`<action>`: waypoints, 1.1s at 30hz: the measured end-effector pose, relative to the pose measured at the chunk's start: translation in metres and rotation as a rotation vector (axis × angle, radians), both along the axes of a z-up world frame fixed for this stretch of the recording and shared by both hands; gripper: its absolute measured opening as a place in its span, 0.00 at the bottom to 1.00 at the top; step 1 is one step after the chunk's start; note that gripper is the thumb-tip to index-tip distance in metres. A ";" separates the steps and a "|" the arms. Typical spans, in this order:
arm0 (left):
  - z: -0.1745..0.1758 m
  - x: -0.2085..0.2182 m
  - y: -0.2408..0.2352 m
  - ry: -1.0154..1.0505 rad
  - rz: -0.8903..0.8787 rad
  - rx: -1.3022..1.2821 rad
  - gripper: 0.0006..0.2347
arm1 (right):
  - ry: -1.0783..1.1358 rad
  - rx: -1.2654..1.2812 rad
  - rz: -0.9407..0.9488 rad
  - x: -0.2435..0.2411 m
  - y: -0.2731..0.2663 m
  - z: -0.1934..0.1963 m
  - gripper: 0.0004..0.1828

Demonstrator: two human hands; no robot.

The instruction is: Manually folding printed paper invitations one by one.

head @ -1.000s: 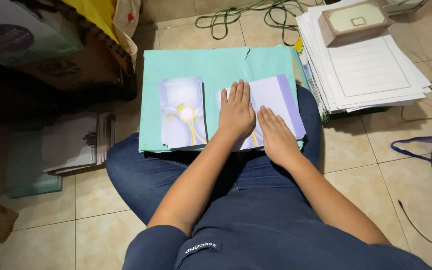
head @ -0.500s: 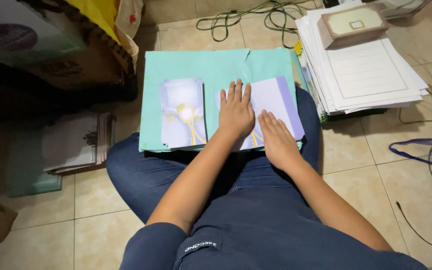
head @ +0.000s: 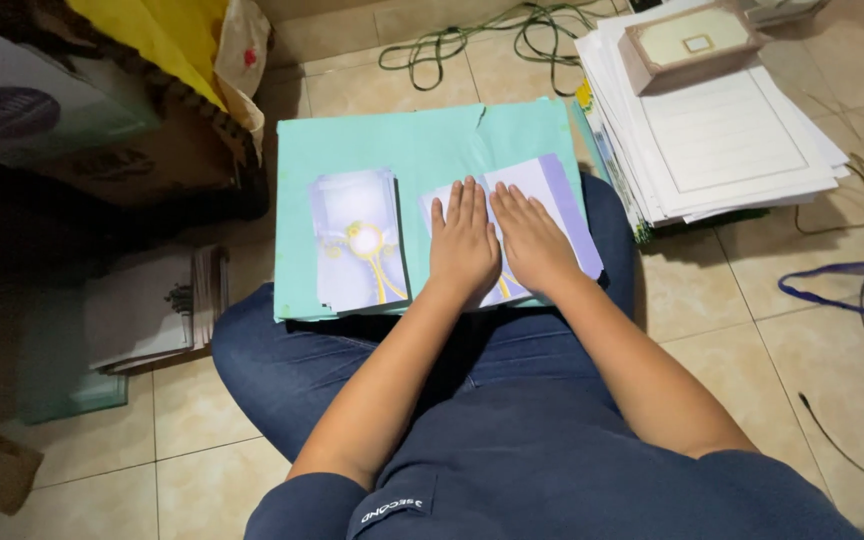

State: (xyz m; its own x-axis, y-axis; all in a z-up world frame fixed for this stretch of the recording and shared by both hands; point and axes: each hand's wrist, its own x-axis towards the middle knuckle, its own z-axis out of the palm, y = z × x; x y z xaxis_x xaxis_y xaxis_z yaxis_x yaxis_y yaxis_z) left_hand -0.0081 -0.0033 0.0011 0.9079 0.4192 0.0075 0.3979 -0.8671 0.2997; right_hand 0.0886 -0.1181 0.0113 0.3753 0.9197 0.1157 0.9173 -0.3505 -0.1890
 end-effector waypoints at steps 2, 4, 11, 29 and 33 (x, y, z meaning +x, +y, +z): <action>-0.007 -0.003 -0.006 -0.036 0.006 0.014 0.27 | 0.036 0.042 -0.014 -0.015 -0.019 0.001 0.31; -0.007 -0.006 -0.011 -0.078 0.021 0.034 0.26 | 0.065 0.090 -0.019 -0.018 -0.029 -0.002 0.30; 0.005 -0.073 -0.036 -0.077 -0.314 0.041 0.41 | 0.211 0.393 0.019 0.000 -0.036 -0.030 0.25; -0.003 -0.167 0.064 -0.597 -0.072 0.254 0.20 | 0.064 0.302 -0.088 -0.029 -0.031 0.004 0.19; 0.001 -0.161 0.062 -0.709 -0.076 0.142 0.20 | 0.023 0.301 -0.072 -0.024 -0.031 -0.001 0.19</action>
